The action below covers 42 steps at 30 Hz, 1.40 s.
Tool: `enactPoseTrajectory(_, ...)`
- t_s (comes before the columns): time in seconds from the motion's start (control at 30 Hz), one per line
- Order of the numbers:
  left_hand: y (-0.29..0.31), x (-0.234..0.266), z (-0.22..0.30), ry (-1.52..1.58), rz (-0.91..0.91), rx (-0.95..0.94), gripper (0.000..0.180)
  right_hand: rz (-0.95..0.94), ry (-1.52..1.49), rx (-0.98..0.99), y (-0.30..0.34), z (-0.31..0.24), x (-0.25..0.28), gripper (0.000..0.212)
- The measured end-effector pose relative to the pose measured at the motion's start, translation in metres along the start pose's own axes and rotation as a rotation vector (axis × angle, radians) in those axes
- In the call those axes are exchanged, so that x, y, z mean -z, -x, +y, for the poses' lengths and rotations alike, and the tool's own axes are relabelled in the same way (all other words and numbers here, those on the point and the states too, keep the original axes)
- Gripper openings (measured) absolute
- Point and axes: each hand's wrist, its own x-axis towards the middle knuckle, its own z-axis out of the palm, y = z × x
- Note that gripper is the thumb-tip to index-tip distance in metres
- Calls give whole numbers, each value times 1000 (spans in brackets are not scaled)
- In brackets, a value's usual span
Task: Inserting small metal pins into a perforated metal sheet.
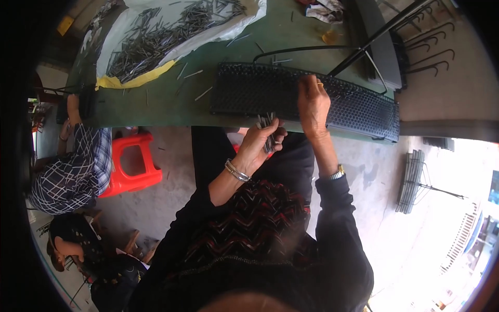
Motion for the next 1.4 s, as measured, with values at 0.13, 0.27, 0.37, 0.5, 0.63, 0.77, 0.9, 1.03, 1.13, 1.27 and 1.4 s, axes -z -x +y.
enactPoseTrajectory(0.13,5,-6,7,6,-28,6,27,-27,119,84,6,-4,-4,8)
enactPoseTrajectory(0.27,4,-2,6,2,-100,-20,27,-202,-3,-100,5,-9,14,14)
enactPoseTrajectory(0.37,8,-5,10,-51,-92,-34,26,-589,-275,-164,9,-12,38,18)
enactPoseTrajectory(0.5,12,-14,11,-156,-93,-52,25,-735,-485,-291,11,-17,48,20)
enactPoseTrajectory(0.63,13,-15,11,-196,-121,-48,22,-784,-557,-339,9,-15,52,18)
enactPoseTrajectory(0.77,11,-18,13,-174,-59,-41,25,-753,-472,-327,5,-16,56,14)
enactPoseTrajectory(0.9,10,-24,15,-203,14,-34,27,-488,-491,-314,6,-12,52,9)
enactPoseTrajectory(1.03,1,-13,9,-227,-26,-4,25,-212,-315,-272,-2,-17,44,7)
enactPoseTrajectory(1.13,-4,-12,0,-201,-78,-13,25,-85,-198,-151,-8,-12,37,7)
enactPoseTrajectory(1.27,-8,-7,-6,-43,5,-18,24,-104,-190,-96,-10,0,30,6)
enactPoseTrajectory(1.4,-5,-6,-4,-3,4,-21,25,-147,-131,-42,-13,3,31,6)
